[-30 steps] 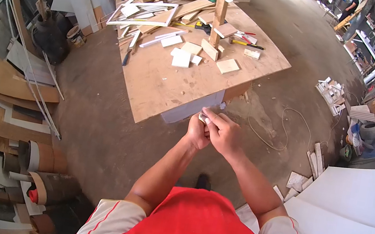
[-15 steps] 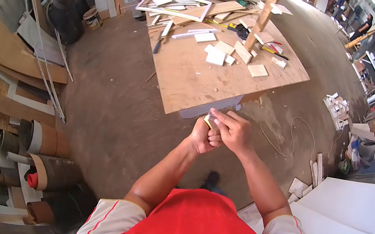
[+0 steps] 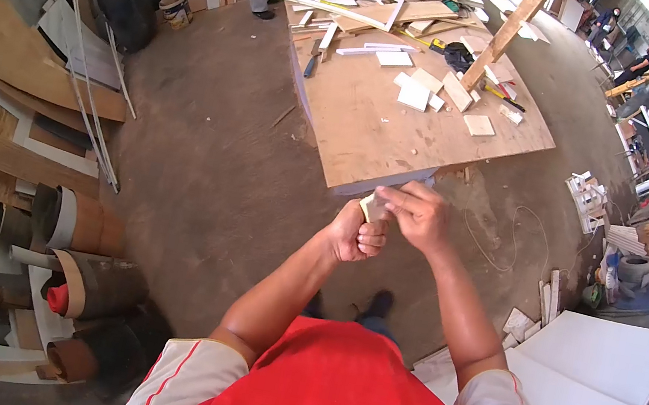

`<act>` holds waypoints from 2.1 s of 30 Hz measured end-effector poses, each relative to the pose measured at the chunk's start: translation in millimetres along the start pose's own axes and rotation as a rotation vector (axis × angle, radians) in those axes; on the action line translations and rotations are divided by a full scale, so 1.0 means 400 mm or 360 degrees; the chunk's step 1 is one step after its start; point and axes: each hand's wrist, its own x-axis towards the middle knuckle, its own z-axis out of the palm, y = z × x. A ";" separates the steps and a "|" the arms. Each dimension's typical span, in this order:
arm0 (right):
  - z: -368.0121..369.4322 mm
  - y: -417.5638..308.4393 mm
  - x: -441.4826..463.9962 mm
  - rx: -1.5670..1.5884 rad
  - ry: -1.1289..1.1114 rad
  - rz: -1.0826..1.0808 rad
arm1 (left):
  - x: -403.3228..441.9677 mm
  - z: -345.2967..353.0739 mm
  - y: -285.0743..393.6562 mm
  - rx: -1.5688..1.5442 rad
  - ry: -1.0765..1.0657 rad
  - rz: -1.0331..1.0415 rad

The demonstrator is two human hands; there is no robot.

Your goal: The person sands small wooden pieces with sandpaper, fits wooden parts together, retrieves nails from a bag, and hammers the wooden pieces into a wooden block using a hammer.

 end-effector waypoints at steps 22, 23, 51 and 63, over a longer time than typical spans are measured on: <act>0.085 -0.025 0.038 0.0010 -0.0090 0.0255 | -0.042 -0.053 0.052 0.0287 0.0321 0.0049; 0.082 -0.028 0.042 -0.0048 -0.0108 0.0216 | -0.045 -0.051 0.052 0.0341 0.0378 0.0105; 0.075 -0.038 0.052 -0.0274 -0.0139 0.0270 | 0.041 -0.074 0.058 0.0811 0.0656 0.1104; 0.028 -0.053 0.050 -0.0180 -0.0094 0.0440 | 0.041 -0.013 0.061 0.1079 0.0803 0.0932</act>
